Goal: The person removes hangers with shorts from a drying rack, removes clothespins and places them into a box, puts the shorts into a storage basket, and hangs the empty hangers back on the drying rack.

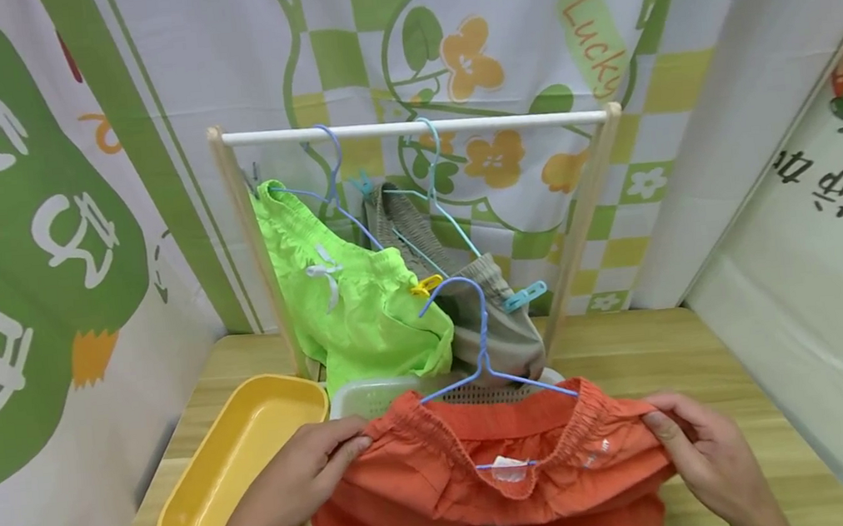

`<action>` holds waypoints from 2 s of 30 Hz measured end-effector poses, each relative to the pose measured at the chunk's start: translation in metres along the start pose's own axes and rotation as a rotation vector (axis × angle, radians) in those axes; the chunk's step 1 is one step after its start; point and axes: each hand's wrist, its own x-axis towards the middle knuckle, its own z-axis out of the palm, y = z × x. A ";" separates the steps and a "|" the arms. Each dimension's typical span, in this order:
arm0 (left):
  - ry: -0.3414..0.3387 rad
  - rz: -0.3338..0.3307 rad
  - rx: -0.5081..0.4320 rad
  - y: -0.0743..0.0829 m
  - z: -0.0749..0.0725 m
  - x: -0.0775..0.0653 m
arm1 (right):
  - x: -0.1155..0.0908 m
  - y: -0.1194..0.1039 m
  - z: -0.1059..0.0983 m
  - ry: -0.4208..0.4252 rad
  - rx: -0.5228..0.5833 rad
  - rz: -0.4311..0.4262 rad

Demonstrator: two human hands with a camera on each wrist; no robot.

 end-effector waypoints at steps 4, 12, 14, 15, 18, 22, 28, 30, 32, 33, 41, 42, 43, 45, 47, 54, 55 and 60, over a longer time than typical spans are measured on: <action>0.016 0.016 -0.003 0.002 0.004 0.003 | 0.003 0.005 0.005 0.019 0.049 -0.062; 0.026 0.056 -0.064 0.008 0.017 0.020 | 0.007 0.004 0.016 -0.040 0.096 -0.119; 0.029 0.073 -0.074 0.009 0.021 0.024 | 0.007 0.004 0.019 -0.060 0.107 -0.125; 0.033 0.077 -0.077 0.009 0.022 0.024 | 0.007 0.004 0.019 -0.067 0.105 -0.123; 0.061 0.092 -0.072 0.010 0.025 0.026 | 0.008 0.002 0.019 -0.075 0.102 -0.114; 0.089 0.085 -0.057 0.010 0.024 0.027 | 0.008 -0.001 0.018 -0.088 0.073 -0.088; 0.106 0.072 -0.062 0.008 0.022 0.025 | 0.007 -0.001 0.014 -0.109 0.006 0.001; 0.119 0.072 -0.059 0.007 0.022 0.023 | 0.006 -0.001 0.013 -0.104 0.004 0.037; 0.145 0.067 -0.053 0.007 0.020 0.018 | 0.005 -0.001 0.013 -0.097 0.016 0.050; 0.161 0.063 -0.056 0.006 0.019 0.016 | 0.005 0.000 0.013 -0.094 0.025 0.047; 0.270 0.046 -0.160 0.005 0.008 0.000 | 0.007 0.002 0.010 -0.013 0.021 0.021; 0.281 0.042 -0.176 0.005 0.007 -0.002 | 0.006 0.002 0.010 0.003 0.022 0.028; 0.289 0.042 -0.193 0.005 0.007 -0.003 | 0.005 0.003 0.010 0.018 0.021 0.029; 0.306 0.035 -0.218 0.005 0.006 -0.005 | 0.003 0.005 0.010 0.036 0.021 0.028; 0.314 0.042 -0.234 0.003 0.007 -0.006 | 0.000 0.008 0.010 0.029 0.028 0.024; 0.433 0.113 -0.335 0.000 0.005 -0.006 | -0.005 0.011 0.009 -0.112 -0.020 0.090; 0.429 0.120 -0.348 0.000 0.004 -0.006 | -0.005 0.011 0.008 -0.134 -0.035 0.097; 0.327 0.096 -0.319 0.001 0.006 -0.005 | -0.004 0.009 0.010 -0.186 -0.010 0.108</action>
